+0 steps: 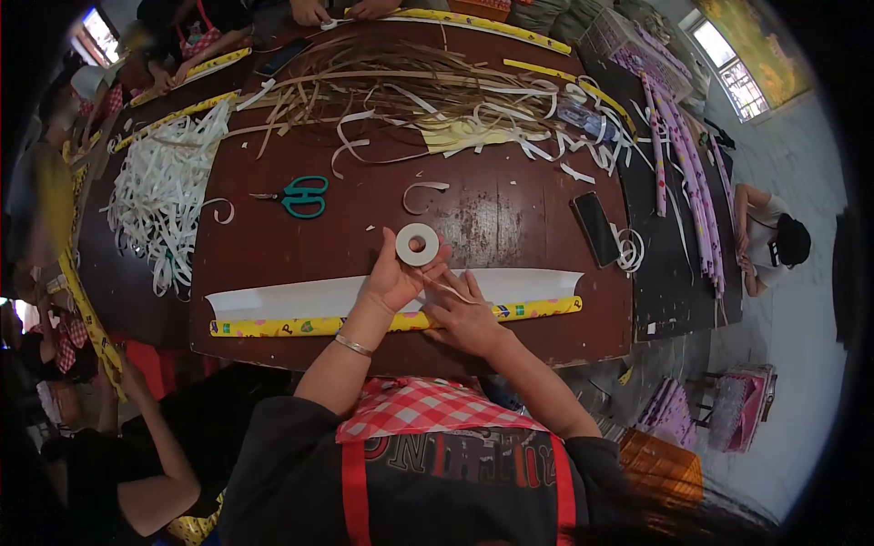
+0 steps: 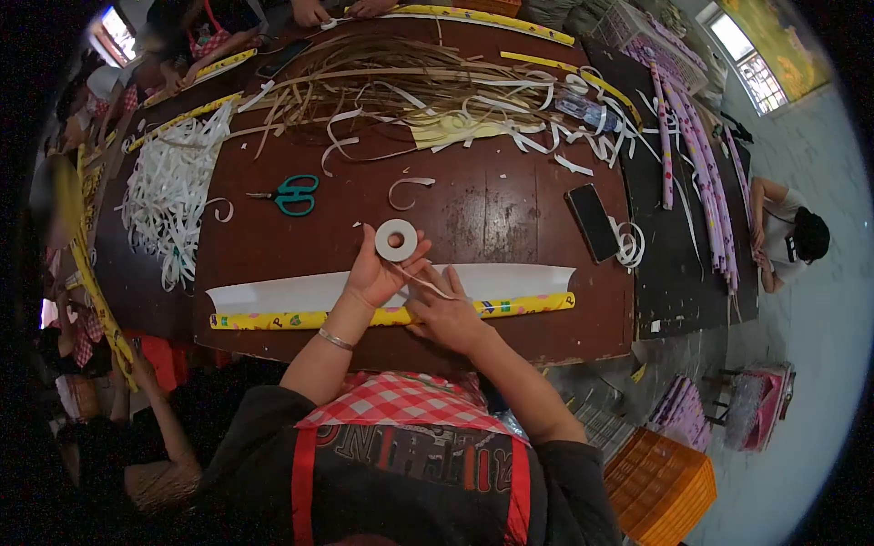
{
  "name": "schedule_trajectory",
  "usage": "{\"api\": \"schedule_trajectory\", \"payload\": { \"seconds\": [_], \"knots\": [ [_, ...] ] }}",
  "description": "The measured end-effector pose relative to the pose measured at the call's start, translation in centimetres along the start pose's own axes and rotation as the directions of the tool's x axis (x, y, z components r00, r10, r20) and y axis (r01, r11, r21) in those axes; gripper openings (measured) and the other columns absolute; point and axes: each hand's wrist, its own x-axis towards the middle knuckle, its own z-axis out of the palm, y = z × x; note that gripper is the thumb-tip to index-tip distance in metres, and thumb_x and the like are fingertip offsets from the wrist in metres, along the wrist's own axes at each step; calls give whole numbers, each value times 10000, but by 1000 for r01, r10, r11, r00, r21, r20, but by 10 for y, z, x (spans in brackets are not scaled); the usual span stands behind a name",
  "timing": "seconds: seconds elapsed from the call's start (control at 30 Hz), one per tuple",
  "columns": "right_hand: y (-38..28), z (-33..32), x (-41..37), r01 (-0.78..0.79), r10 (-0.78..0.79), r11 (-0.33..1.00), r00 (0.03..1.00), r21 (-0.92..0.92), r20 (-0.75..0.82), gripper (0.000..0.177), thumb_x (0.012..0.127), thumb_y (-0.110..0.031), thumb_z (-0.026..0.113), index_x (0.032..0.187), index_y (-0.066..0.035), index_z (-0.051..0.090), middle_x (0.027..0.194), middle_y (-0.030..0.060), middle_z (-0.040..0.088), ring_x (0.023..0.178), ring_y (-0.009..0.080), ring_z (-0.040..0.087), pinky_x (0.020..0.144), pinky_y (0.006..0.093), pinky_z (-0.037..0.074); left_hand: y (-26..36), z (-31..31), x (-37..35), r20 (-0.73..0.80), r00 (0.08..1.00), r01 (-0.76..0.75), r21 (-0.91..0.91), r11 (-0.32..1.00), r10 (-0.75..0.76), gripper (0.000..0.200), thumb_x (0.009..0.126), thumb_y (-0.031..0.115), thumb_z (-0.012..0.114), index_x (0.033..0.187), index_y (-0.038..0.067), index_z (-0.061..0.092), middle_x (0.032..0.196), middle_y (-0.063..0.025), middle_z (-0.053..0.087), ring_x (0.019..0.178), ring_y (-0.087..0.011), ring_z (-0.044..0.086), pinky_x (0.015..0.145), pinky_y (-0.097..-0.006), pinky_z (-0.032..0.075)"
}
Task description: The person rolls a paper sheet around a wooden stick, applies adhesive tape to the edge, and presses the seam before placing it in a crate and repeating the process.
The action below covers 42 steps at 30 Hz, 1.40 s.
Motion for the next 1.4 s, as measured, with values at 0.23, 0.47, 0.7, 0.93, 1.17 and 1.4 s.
{"api": "schedule_trajectory", "payload": {
  "seconds": [0.23,0.47,0.7,0.93,1.17,1.4],
  "knots": [
    [9,-4,-4,-57,54,995,997,81,46,451,766,-418,691,1080,-107,602,1334,134,480,1329,351,347,1058,578,273,2,0,2,24,999,47,18,999,-48,718,901,655,358,1262,50,496,1237,-155,557,1155,-342,542,912,-470,494],
    [36,-18,-33,-116,115,992,993,43,23,495,780,-481,664,1081,-94,595,1334,146,478,1309,333,380,1033,536,320,2,-13,8,152,976,170,-79,982,-157,662,936,613,341,1245,54,513,1216,-149,571,1114,-335,555,917,-488,471],
    [42,-16,-37,-132,132,991,991,36,-14,493,791,-496,651,1065,-89,598,1326,151,478,1294,344,398,1036,508,325,-1,10,3,54,994,98,21,995,-99,573,944,557,396,1236,78,513,1271,-126,539,1167,-333,511,959,-502,417],
    [39,-17,-36,-144,146,989,988,47,-51,456,808,-475,632,1064,-98,598,1314,152,477,1281,336,401,1014,522,334,-13,16,25,-104,992,69,-17,997,-71,519,874,532,566,1195,127,520,1128,-42,541,960,-221,518,790,-342,430],
    [39,-15,-36,-133,136,990,989,45,-65,444,810,-477,618,1027,-92,585,1280,155,478,1262,348,410,996,529,342,2,33,7,-406,896,-181,33,983,179,519,881,438,618,1229,77,485,1213,-75,496,1126,-222,471,994,-368,395],
    [40,-13,-37,-149,151,988,988,40,-40,459,808,-489,619,1055,-103,584,1301,141,480,1293,332,393,1013,523,341,3,10,24,-319,924,-172,151,973,213,380,941,321,575,1223,87,471,1202,-64,511,1125,-211,491,1043,-422,342]
  ]
}}
